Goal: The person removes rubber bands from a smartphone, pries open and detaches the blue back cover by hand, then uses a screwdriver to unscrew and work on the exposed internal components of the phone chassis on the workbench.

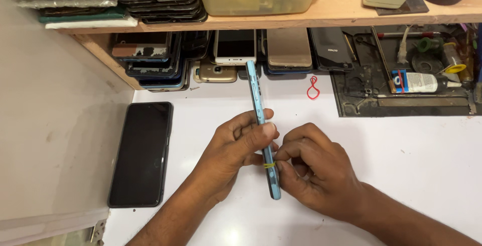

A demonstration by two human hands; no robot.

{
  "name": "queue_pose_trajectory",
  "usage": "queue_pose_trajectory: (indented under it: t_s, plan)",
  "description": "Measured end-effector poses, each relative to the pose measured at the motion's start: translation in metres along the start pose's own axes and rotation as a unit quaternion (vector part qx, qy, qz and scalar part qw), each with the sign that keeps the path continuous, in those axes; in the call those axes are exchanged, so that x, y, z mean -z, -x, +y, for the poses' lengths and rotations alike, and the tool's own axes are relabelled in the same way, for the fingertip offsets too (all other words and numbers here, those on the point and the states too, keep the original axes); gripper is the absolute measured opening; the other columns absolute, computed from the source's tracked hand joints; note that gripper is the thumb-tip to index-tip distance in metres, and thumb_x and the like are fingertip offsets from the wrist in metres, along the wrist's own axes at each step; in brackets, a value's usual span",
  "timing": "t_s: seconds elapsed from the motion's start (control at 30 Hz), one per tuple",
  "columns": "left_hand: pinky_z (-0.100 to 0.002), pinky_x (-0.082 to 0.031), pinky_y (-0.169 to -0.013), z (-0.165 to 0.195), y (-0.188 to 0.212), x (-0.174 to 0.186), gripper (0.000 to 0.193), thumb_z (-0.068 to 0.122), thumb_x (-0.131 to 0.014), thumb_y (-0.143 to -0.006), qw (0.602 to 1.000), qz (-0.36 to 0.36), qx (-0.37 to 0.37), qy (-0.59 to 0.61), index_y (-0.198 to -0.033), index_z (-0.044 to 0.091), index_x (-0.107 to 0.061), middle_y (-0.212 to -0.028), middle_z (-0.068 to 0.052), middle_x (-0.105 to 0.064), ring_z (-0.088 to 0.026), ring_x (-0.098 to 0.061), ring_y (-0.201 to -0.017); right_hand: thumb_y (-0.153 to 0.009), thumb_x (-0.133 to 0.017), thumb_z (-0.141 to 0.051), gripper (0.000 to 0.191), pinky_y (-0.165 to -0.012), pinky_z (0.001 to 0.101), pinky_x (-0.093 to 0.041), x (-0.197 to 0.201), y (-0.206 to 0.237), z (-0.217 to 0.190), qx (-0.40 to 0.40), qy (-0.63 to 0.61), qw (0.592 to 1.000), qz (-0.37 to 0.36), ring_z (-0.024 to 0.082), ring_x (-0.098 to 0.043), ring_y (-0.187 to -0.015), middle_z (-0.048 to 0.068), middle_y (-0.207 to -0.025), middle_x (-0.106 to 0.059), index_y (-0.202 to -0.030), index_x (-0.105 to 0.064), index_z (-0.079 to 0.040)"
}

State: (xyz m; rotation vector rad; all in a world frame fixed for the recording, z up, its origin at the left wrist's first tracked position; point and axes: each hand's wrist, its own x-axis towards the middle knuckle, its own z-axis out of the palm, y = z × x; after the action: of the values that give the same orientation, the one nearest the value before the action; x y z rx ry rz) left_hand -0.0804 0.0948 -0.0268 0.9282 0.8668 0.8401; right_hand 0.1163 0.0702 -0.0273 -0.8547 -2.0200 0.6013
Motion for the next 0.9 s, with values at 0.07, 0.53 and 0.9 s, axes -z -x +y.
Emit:
queue_pose_trajectory:
  t_s: [0.07, 0.53, 0.9]
  plan:
    - [-0.043, -0.064, -0.081, -0.003, 0.002, -0.003, 0.085, 0.05, -0.074, -0.08, 1.0, -0.004, 0.0, 0.0, -0.14, -0.006, -0.053, -0.096, -0.016, -0.067, -0.022, -0.072, -0.091, -0.092, -0.068, -0.004, 0.011, -0.052, 0.0196, -0.052, 0.002, 0.009, -0.003, 0.007, -0.015, 1.0, -0.012, 0.004, -0.06, -0.064, 0.006, -0.101, -0.058, -0.099, -0.059, -0.002]
    - [-0.036, -0.063, -0.081, 0.011, -0.004, 0.019, 0.077, 0.049, -0.075, -0.078, 0.997, 0.063, -0.022, -0.037, -0.126, -0.009, -0.06, -0.097, -0.017, -0.068, -0.021, -0.071, -0.095, -0.098, -0.059, -0.006, 0.003, -0.057, 0.0266, -0.043, -0.014, 0.0, -0.008, -0.238, -0.226, 0.942, -0.071, 0.008, -0.048, -0.066, 0.001, -0.082, -0.058, -0.097, -0.059, -0.003]
    - [-0.033, -0.062, -0.078, 0.014, -0.004, 0.004, 0.071, 0.044, -0.075, -0.083, 0.985, 0.142, -0.094, 0.01, -0.124, -0.011, -0.059, -0.09, -0.008, -0.062, -0.014, -0.066, -0.084, -0.102, -0.055, -0.002, 0.007, -0.065, 0.0302, -0.046, -0.005, 0.012, -0.006, 0.016, -0.055, 0.998, -0.011, 0.016, -0.055, -0.074, 0.008, -0.095, -0.062, -0.107, -0.051, -0.003]
